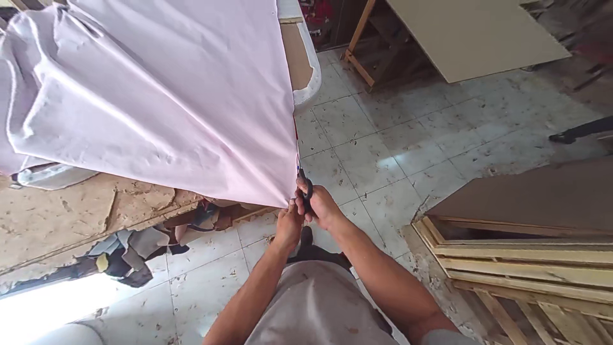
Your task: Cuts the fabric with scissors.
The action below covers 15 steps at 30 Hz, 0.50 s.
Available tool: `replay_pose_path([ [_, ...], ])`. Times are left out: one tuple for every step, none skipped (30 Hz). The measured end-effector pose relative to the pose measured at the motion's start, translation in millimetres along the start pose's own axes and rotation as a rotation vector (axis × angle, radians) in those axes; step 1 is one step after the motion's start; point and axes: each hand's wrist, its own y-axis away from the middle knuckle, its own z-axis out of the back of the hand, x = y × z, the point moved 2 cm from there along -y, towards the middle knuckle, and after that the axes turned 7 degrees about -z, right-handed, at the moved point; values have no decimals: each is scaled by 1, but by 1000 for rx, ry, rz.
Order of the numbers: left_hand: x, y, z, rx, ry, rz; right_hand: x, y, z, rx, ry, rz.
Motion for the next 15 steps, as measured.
replay_pose_path([
  [0,0,0,-16,-3,15,7,-7,-1,-8,-7,-1],
  [-1,1,1,-43,-8,36,13,-13,-2,-17,-23,-2],
  [-1,2,1,-62,-4,57,19,-21,-2,-20,-29,-6],
  [-2,3,1,-73,-1,73,25,-28,-2,-21,-28,-9],
  [-2,3,1,-74,7,83,32,-35,-1,-27,-29,-17],
  [-1,2,3,-66,23,89,39,-42,-1,-31,-32,-23],
  [0,1,4,-55,42,97,45,-48,-1,-33,-34,-24],
  [0,0,6,-48,55,105,52,-55,0,-36,-33,-22],
  [1,-1,8,-48,62,112,59,-62,1,-39,-25,-19],
  [1,-2,9,-48,69,117,65,-69,2,-41,-16,-14],
  [3,-3,11,-49,79,121,71,-77,3,-44,-7,-8],
  [3,-3,12,-51,90,126,76,-85,4,-48,-1,-2],
  [4,-4,13,-61,98,128,83,-92,5,-52,6,7],
  [5,-5,14,-72,104,132,89,-99,6,-55,15,15],
  [5,-6,16,-80,113,137,95,-106,7,-58,25,19],
])
